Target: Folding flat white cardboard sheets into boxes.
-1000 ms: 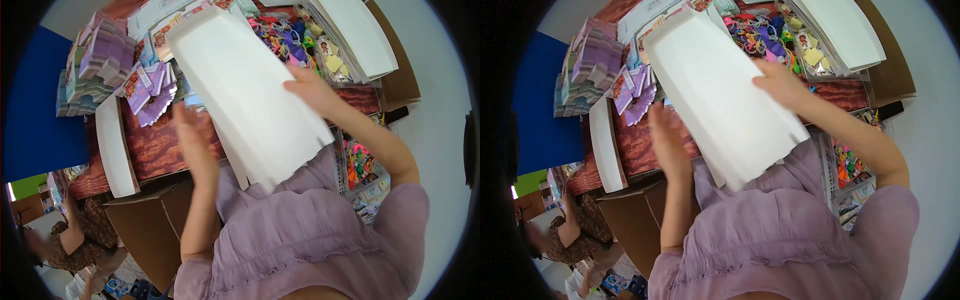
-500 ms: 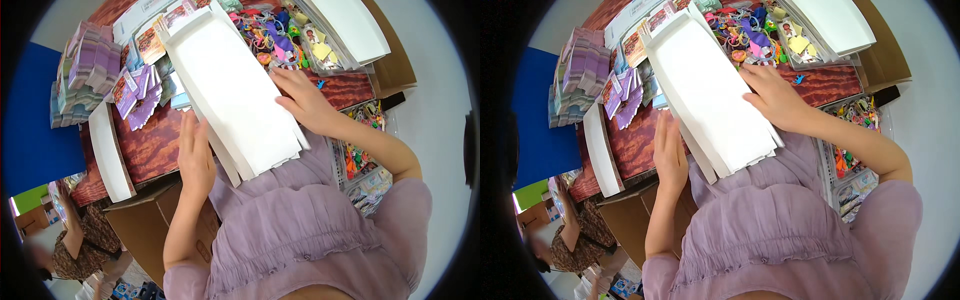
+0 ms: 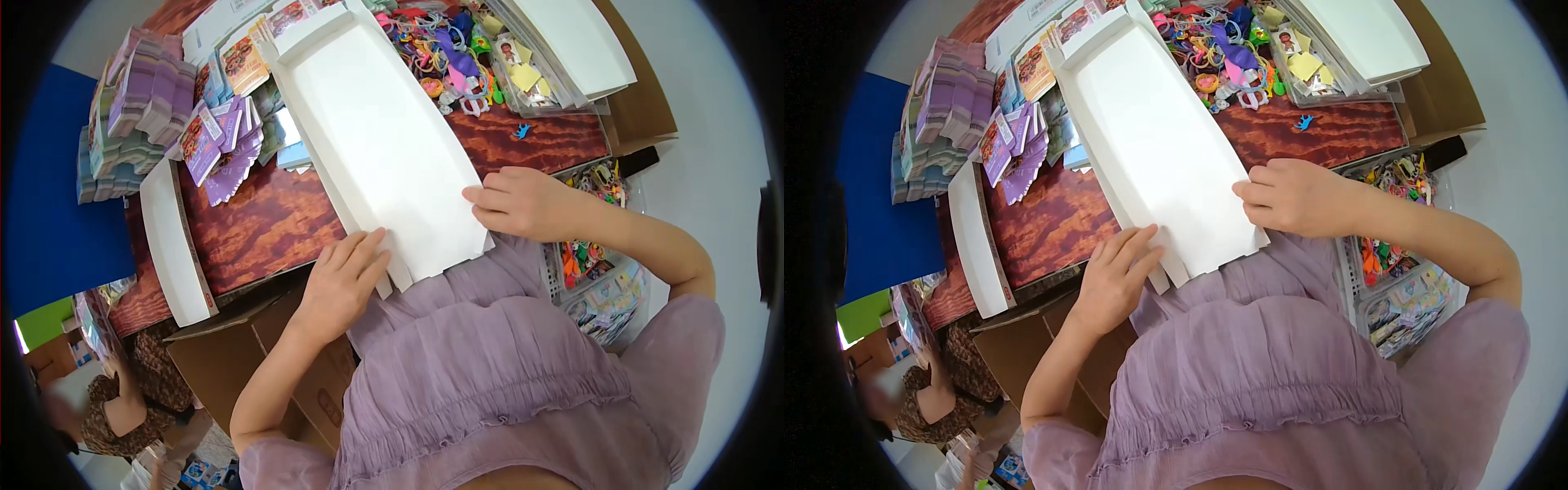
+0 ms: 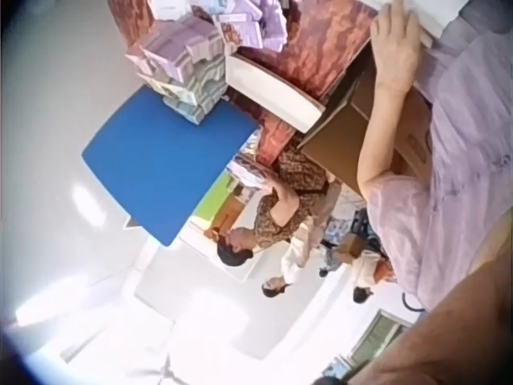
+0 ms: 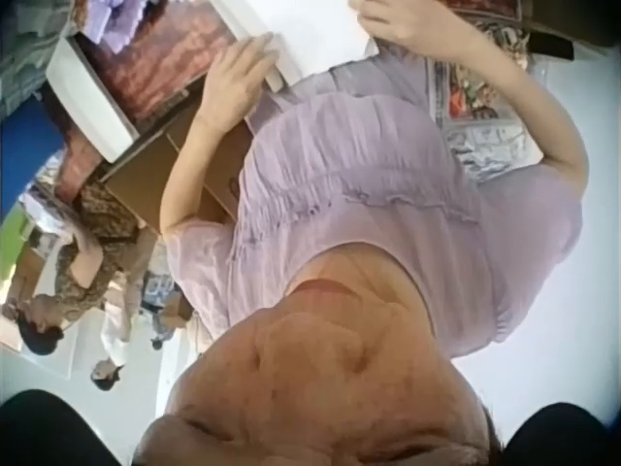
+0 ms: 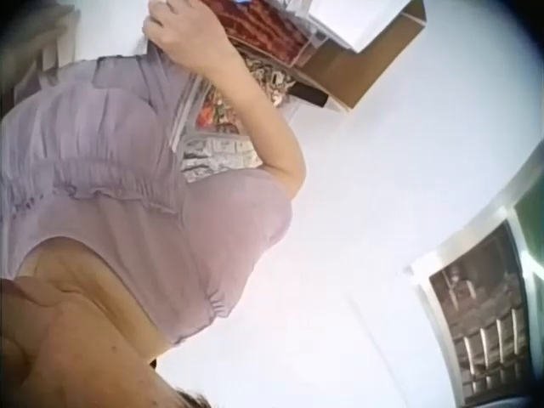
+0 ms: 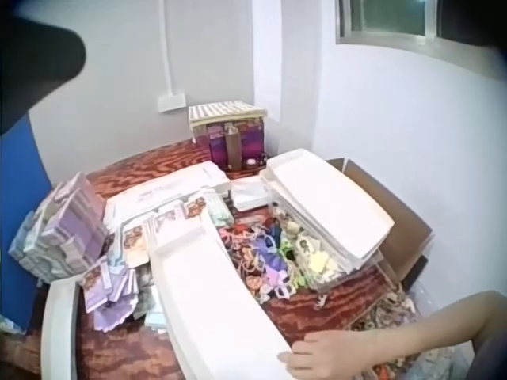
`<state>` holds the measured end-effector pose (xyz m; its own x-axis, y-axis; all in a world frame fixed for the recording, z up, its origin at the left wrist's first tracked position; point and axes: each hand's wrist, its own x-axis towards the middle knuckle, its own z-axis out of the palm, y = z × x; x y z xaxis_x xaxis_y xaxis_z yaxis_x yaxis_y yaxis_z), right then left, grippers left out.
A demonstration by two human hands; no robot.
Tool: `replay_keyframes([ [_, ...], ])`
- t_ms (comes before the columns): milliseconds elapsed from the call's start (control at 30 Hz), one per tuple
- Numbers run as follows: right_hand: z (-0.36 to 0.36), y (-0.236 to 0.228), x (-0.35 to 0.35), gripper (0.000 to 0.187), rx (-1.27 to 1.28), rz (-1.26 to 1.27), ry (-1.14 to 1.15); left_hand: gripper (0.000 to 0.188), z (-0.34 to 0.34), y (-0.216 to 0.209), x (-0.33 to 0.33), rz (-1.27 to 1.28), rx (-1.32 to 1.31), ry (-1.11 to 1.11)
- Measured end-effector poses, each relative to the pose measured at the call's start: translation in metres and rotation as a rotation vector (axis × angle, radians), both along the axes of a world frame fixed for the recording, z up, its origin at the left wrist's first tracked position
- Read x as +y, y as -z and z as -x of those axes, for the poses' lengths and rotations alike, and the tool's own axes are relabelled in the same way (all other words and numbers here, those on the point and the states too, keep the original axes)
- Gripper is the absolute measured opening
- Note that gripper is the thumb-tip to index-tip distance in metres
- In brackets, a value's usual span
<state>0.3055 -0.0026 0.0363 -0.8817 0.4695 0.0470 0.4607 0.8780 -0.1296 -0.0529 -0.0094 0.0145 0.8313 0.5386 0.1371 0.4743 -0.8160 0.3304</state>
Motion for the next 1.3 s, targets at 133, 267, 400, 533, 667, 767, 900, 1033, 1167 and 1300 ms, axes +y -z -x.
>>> replay_keyframes([
  [133,0.006,-0.016,0.007,0.018,0.383,0.180,0.165,0.040,0.003,-0.005,0.001,-0.103,-0.057,-0.082],
  [267,0.014,-0.024,0.007,0.014,0.614,0.294,0.296,0.034,0.006,-0.002,0.002,-0.153,-0.237,-0.151],
  [400,0.028,0.001,0.003,0.017,0.453,0.191,0.208,0.027,-0.006,0.002,0.008,-0.043,-0.322,-0.140],
  [533,0.048,0.034,0.006,0.024,0.376,0.019,0.169,0.019,-0.018,0.020,0.012,-0.006,-0.215,-0.170],
  [667,0.049,0.046,0.002,0.016,0.312,-0.091,0.128,0.019,-0.026,0.018,0.009,-0.082,-0.132,-0.205],
  [767,0.045,0.047,0.000,0.016,0.304,-0.122,0.077,0.023,-0.026,0.021,0.008,-0.119,-0.089,-0.145],
  [900,0.041,0.043,-0.002,0.021,0.302,-0.134,0.049,0.027,-0.028,0.028,0.003,-0.127,-0.286,-0.200],
  [1033,0.042,0.036,-0.003,0.030,0.236,-0.040,0.023,0.024,-0.028,0.036,0.002,-0.080,-0.266,-0.264],
  [1167,0.046,0.029,-0.008,0.047,0.123,0.008,0.044,0.018,-0.032,0.031,0.003,0.000,-0.352,-0.337],
  [1300,0.044,0.026,-0.007,0.045,0.142,-0.022,0.039,0.015,-0.030,0.023,0.007,0.051,-0.397,-0.368],
])
